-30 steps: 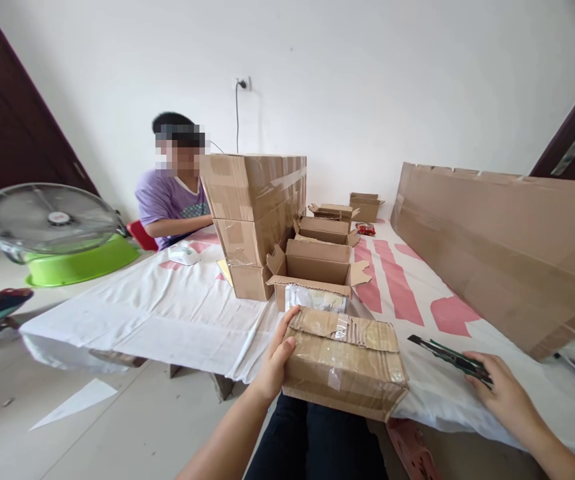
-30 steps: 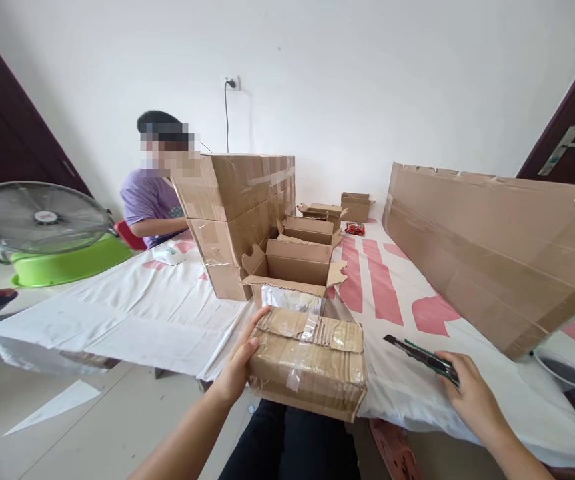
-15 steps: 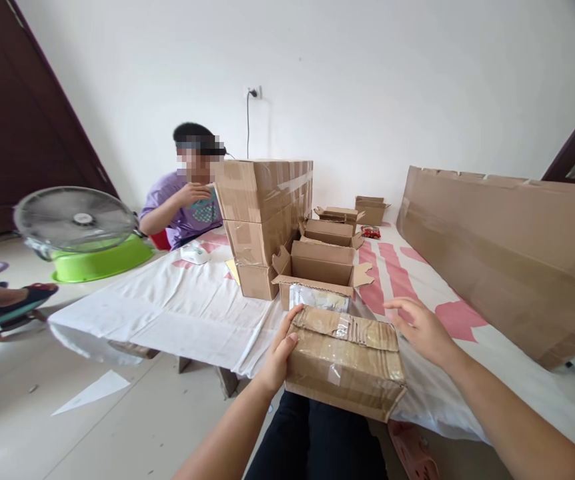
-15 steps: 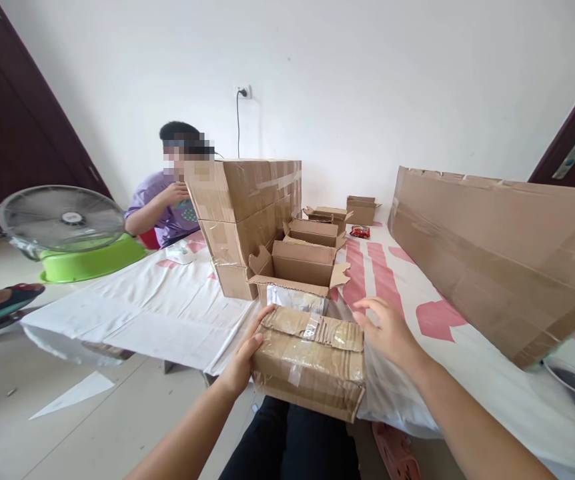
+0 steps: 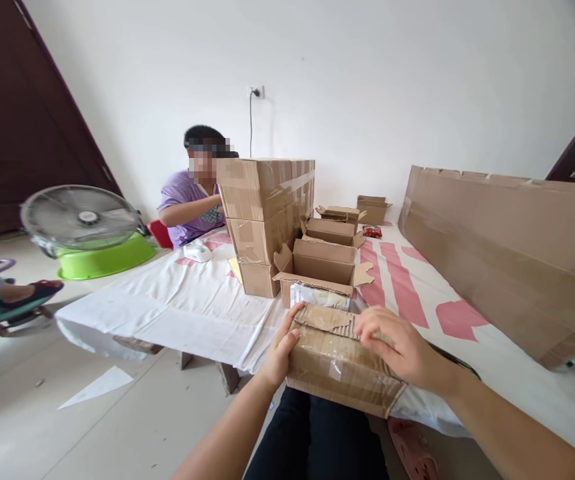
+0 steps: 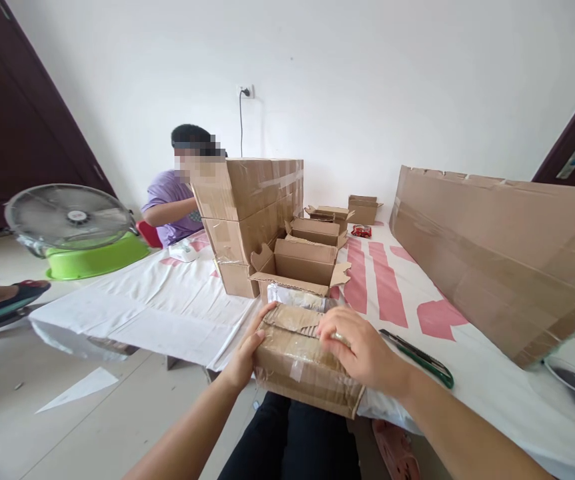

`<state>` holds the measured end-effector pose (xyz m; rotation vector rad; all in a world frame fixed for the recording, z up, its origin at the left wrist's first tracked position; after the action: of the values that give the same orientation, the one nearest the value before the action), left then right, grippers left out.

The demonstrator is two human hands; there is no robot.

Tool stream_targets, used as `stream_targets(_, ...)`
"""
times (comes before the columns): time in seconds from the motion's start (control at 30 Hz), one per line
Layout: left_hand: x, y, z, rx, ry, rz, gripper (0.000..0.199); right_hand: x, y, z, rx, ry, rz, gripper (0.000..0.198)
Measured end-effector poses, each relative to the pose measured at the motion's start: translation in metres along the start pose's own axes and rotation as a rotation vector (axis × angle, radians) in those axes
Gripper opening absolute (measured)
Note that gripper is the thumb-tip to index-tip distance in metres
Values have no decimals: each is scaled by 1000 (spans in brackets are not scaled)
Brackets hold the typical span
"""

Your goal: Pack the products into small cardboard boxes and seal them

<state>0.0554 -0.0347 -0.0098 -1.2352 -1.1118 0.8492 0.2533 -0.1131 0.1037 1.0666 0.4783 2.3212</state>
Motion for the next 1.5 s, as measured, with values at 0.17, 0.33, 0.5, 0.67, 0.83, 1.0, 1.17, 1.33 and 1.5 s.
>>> stream_targets(0.17,0,1,2,14,-15,-17,63,-65,28,-4,276,314,-204,20)
stream_targets(0.33,0,6,1,-11,5,-15,64,-159,-46,15,43,338,-656,25)
stream_targets(0.5,-1,4,1,-25,-26,-19,63,-238,-126,38,-449,214,-935,11)
stream_targets(0.67,-2,2,-2,-39,4,21,67,-233,-124,51,-640,29,-846,18)
stream_targets(0.83,-4,2,-1,-46,6,37,67,-169,-73,60,-626,-191,-536,22)
stream_targets(1.0,-4,1,1,-30,-41,-9,61,-96,-4,26,-563,-147,-105,17)
stream_targets(1.17,-5,3,2,-49,-65,-31,60,-60,13,-7,-685,-48,4,30)
stream_targets(1.33,-6,4,0,-54,-48,-28,60,-51,-11,-8,-730,38,-168,58)
stream_targets(1.5,-7,-11,4,96,-58,-30,57,-40,-21,-1,-562,149,-382,55)
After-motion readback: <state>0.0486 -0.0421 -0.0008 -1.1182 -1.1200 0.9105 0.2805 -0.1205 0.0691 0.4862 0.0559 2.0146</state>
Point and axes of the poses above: each hand's wrist, its own x-axis towards the middle knuckle, its own z-axis out of the back of the hand, y = z × x, the point moved 7 cm from there along x, towards the middle knuckle, and after that the axes turned 8 degrees about z, right-handed, at the moved point
